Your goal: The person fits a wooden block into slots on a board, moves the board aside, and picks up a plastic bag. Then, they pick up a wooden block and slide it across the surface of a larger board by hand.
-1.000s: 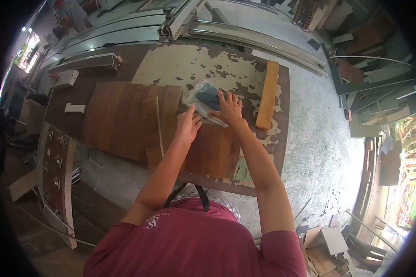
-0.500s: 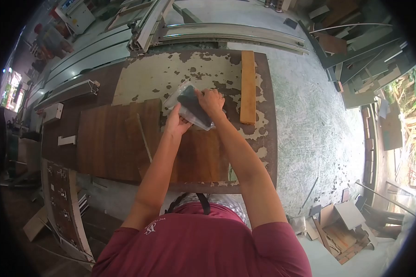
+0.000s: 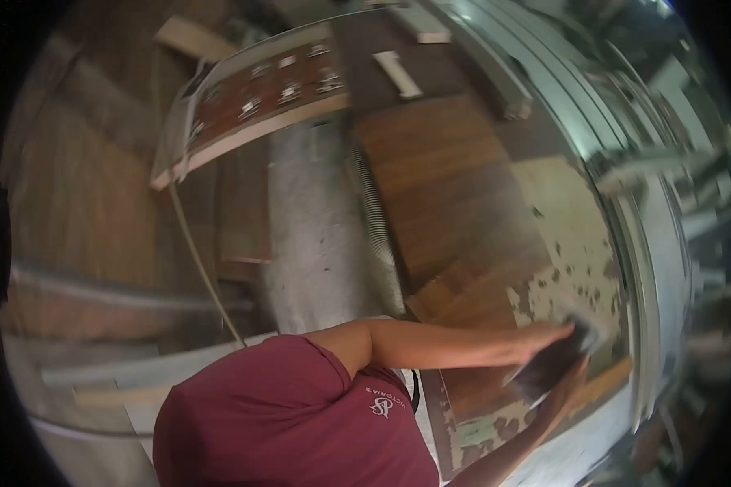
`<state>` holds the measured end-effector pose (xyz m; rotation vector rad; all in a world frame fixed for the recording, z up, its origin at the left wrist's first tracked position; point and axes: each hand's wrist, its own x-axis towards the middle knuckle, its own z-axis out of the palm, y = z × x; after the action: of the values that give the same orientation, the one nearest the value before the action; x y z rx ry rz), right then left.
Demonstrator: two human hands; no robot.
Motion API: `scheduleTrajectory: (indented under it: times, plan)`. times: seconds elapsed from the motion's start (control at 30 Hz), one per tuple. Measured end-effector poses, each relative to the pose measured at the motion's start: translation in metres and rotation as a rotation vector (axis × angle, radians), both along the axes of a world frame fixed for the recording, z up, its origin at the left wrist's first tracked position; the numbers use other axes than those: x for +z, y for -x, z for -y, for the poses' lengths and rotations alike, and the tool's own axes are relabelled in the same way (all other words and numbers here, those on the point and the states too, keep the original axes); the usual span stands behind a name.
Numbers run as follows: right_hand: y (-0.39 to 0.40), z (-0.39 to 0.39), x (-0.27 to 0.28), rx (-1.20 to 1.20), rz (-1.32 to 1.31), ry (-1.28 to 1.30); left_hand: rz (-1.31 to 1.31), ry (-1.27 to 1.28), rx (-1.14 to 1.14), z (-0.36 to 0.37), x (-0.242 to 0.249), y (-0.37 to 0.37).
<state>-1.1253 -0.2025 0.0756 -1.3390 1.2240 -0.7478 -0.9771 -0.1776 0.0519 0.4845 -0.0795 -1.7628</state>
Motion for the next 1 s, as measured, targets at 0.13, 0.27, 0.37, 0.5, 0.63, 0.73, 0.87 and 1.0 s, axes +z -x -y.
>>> scheduleTrajectory:
  times: [0.13,0.27,0.37,0.5,0.63,0.73,0.87,1.0]
  plan:
    - [-0.023,-0.108,0.008,-0.192,-0.394,0.183,0.098,-0.050,-0.126,-0.076,0.012,-0.014]
    - [-0.009,-0.135,-0.037,0.034,-0.252,-0.032,0.258,-0.081,-0.033,-0.153,0.008,-0.033]
    - [-0.050,-0.182,-0.019,0.102,-0.240,0.026,0.240,0.060,-0.006,-0.223,0.012,-0.061]
    - [-0.101,-0.208,-0.002,0.129,-0.079,-0.036,0.312,-0.083,0.048,-0.318,0.044,-0.081]
    - [-0.155,-0.233,0.019,0.120,0.108,-0.093,0.216,-0.072,0.250,-0.365,0.043,-0.084]
    - [-0.195,-0.248,0.020,0.173,0.246,-0.039,0.262,-0.006,0.424,-0.376,0.040,-0.101]
    - [-0.258,-0.282,0.024,0.277,0.366,-0.052,0.268,-0.060,0.648,-0.392,0.046,-0.139]
    - [-0.332,-0.330,0.035,0.423,0.277,0.119,0.219,0.019,0.941,-0.433,0.054,-0.201]
